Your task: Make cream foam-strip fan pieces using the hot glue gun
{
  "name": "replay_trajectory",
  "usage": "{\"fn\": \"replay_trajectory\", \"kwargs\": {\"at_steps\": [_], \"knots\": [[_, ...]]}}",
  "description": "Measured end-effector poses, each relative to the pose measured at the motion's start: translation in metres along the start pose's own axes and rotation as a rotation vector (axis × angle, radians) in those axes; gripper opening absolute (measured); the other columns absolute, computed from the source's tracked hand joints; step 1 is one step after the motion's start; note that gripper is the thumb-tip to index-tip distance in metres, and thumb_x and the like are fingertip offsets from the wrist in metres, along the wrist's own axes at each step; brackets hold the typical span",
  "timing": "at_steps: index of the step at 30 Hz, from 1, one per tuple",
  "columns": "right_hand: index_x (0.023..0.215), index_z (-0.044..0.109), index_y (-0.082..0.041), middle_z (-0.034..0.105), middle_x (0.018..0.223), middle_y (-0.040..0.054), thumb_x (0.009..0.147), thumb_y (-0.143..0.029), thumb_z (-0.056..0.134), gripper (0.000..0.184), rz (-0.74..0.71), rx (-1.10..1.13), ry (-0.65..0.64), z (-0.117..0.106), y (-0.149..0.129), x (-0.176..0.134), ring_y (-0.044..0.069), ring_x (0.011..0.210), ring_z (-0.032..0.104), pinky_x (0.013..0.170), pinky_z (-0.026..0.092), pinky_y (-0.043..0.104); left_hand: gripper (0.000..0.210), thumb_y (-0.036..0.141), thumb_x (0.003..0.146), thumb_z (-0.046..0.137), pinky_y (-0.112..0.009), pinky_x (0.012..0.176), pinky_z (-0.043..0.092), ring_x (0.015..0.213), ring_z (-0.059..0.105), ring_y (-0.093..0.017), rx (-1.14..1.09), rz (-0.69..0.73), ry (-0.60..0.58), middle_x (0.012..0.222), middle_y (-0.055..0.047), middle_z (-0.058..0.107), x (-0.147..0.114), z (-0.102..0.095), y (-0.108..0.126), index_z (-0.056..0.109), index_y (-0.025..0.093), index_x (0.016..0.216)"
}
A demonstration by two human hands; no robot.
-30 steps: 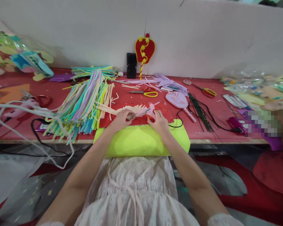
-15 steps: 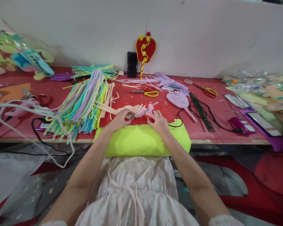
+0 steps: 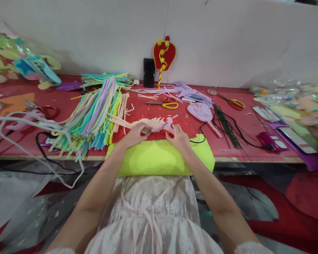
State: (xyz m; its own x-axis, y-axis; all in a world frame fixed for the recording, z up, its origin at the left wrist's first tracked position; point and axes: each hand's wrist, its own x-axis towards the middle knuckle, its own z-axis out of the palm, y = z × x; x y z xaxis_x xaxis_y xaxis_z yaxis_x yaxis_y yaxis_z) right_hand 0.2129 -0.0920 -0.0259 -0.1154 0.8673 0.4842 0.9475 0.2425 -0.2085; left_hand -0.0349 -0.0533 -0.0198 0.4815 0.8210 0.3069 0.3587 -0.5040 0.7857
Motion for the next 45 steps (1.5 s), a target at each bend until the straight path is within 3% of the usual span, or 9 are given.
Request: {"fn": "replay_trajectory", "kwargs": {"at_steps": [12, 32, 45], "knots": [[0.119, 0.053, -0.014, 0.061, 0.109, 0.0147, 0.087, -0.044, 0.049, 0.044, 0.014, -0.006, 0.0, 0.0022, 0.0022, -0.0004, 0.025, 0.084, 0.062, 0.063, 0.046, 0.031, 0.027, 0.01, 0.077, 0.056, -0.037, 0.089, 0.053, 0.096, 0.065, -0.016, -0.032, 0.02, -0.011, 0.105, -0.007, 0.063, 0.0002, -0.0017, 0.005, 0.054, 0.018, 0.103], [0.117, 0.053, -0.014, 0.062, 0.109, 0.0139, 0.088, -0.04, 0.05, 0.039, 0.009, 0.018, 0.007, -0.0018, 0.0036, -0.0017, 0.024, 0.086, 0.063, 0.066, 0.048, 0.032, 0.03, 0.009, 0.075, 0.058, -0.037, 0.089, 0.054, 0.096, 0.065, -0.017, -0.011, 0.016, 0.006, 0.106, -0.008, 0.062, 0.0007, 0.0025, -0.0027, 0.056, 0.018, 0.103], [0.118, 0.054, -0.014, 0.063, 0.108, 0.0135, 0.088, -0.042, 0.051, 0.042, 0.006, -0.023, -0.005, -0.0009, 0.0008, -0.0018, 0.025, 0.085, 0.063, 0.064, 0.048, 0.032, 0.031, 0.006, 0.073, 0.057, -0.035, 0.089, 0.052, 0.095, 0.064, -0.016, 0.002, 0.024, 0.005, 0.103, -0.006, 0.062, 0.0008, -0.0008, 0.0041, 0.055, 0.018, 0.102]]}}
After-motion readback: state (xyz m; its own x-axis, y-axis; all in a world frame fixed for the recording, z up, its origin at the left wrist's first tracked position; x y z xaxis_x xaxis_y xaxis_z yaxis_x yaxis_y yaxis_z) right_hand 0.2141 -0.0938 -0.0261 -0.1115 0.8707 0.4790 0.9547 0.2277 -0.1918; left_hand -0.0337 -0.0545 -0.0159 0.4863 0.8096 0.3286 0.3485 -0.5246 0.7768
